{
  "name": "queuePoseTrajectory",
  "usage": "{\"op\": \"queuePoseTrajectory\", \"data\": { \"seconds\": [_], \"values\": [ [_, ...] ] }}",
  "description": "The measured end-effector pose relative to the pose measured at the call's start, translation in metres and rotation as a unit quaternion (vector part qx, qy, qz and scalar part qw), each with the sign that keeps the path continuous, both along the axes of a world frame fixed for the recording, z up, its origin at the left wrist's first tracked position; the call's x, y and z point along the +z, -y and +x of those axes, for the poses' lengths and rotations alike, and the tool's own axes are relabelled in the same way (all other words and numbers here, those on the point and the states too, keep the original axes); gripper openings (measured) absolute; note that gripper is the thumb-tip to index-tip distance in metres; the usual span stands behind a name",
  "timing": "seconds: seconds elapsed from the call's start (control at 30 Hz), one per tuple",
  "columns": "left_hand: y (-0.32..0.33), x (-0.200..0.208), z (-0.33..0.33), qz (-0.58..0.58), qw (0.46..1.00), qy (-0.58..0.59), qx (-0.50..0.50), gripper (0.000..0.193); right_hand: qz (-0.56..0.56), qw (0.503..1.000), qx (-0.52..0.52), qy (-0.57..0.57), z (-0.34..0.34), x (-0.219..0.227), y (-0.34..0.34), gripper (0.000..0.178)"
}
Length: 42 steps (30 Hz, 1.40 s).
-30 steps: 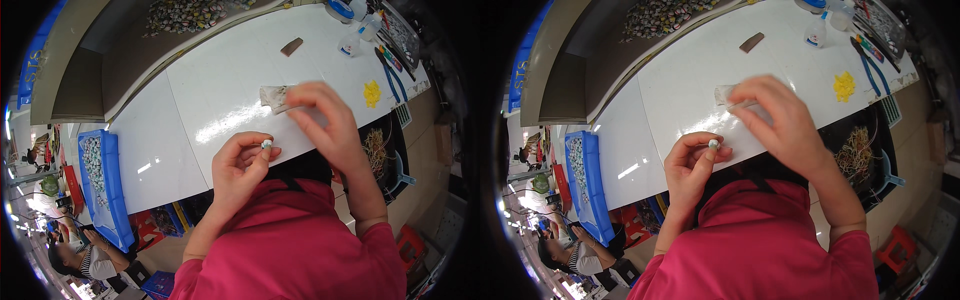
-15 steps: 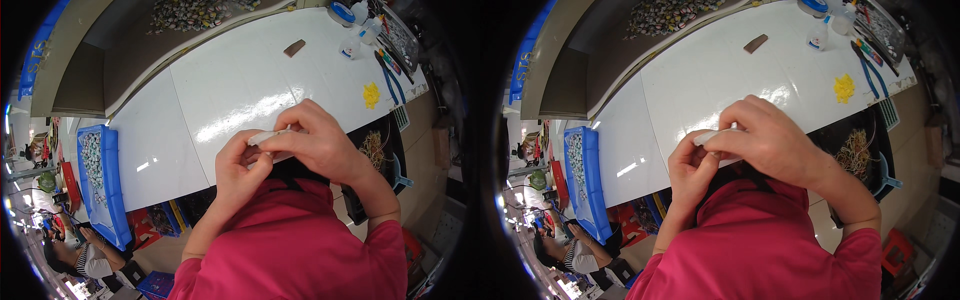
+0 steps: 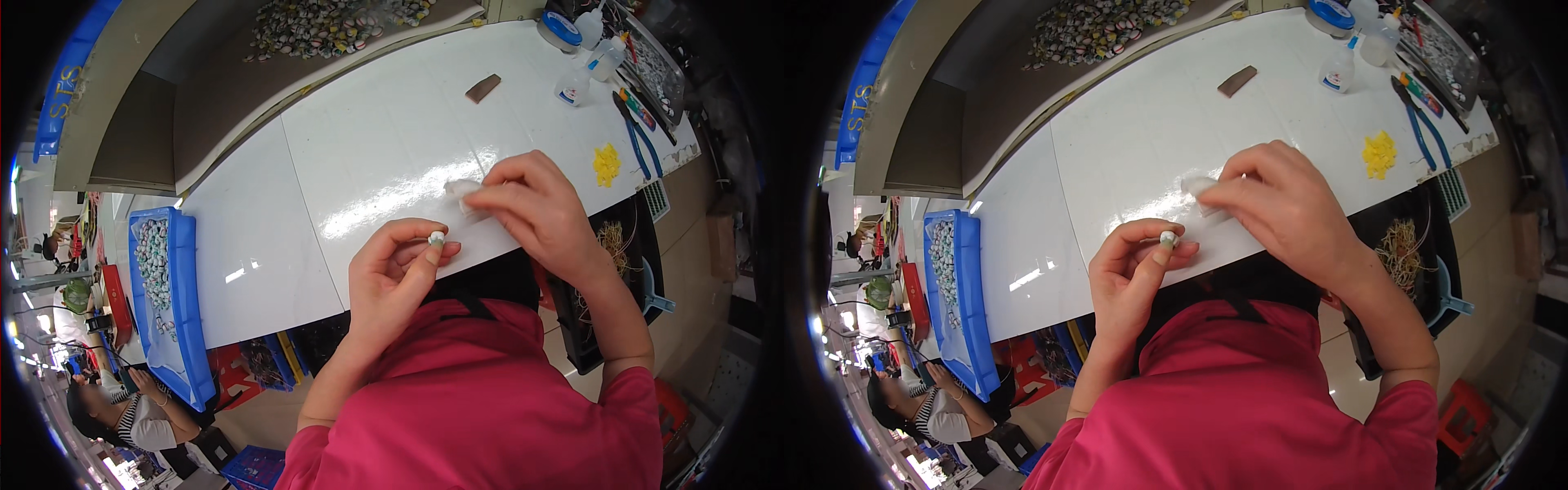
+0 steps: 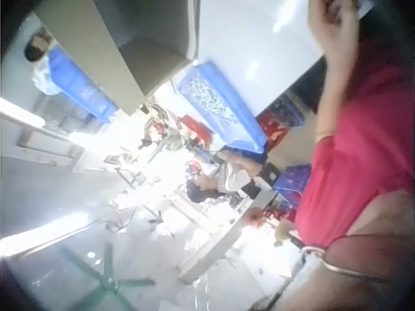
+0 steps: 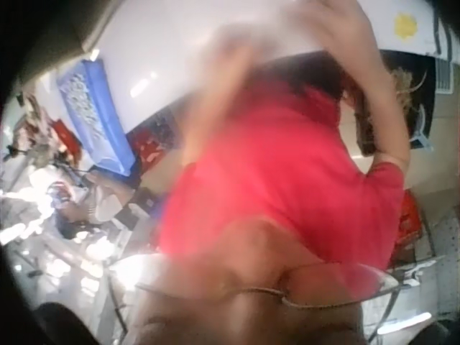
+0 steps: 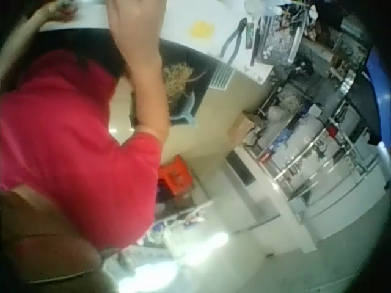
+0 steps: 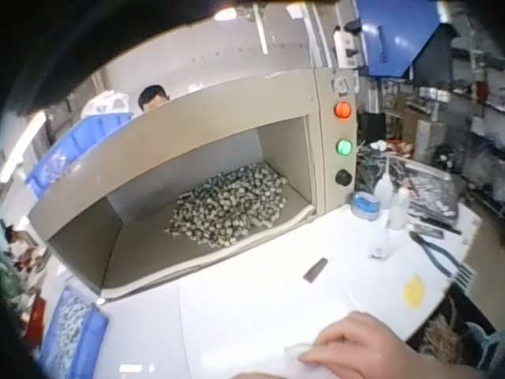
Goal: The person assembles figurine pieces by applying glue from a bottle with a needle applicator, pressing the parts together by hand, and placing the assembled pieces into a blue tray.
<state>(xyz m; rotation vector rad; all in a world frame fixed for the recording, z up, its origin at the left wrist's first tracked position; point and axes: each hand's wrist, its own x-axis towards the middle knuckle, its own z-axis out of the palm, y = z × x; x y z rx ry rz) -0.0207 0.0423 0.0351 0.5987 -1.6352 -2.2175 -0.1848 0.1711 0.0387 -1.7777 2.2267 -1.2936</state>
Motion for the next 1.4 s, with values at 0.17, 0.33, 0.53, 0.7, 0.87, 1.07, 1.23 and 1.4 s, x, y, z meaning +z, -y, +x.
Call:
{"op": "queuePoseTrajectory", "data": {
  "seconds": [0.17,0.33,0.53,0.7,0.87,1.07,1.23,1.4],
  "values": [
    [-0.001,0.0,-0.003,-0.005,1.0,0.005,-0.001,0.018,-0.059,0.992,-0.1,-0.039,0.006,0.007,0.006,0.02],
    [-0.002,-0.004,-0.007,-0.01,1.0,-0.027,-0.002,0.018,-0.063,0.986,0.041,0.151,0.025,-0.01,0.011,0.014],
    [-0.001,-0.008,-0.009,-0.029,0.999,-0.019,0.005,0.02,-0.073,0.976,0.021,0.207,0.026,-0.021,0.013,0.012],
    [0.0,-0.012,-0.01,-0.021,1.0,-0.015,-0.003,0.021,-0.079,0.974,0.015,0.213,0.026,-0.028,0.015,0.012],
    [0.003,-0.013,-0.011,-0.011,1.0,-0.012,-0.01,0.021,-0.092,0.978,0.014,0.188,0.026,-0.032,0.017,0.013],
    [0.004,-0.016,-0.015,-0.012,0.999,-0.022,-0.021,0.021,-0.096,0.976,0.013,0.196,0.024,-0.037,0.018,0.013],
    [0.007,-0.019,-0.02,-0.019,0.999,-0.027,-0.029,0.022,-0.1,0.975,0.014,0.198,0.021,-0.037,0.018,0.014],
    [0.016,-0.015,-0.003,-0.103,0.995,-0.013,0.002,0.02,-0.094,0.978,0.035,0.182,0.03,-0.032,0.032,0.014]
  ]
}}
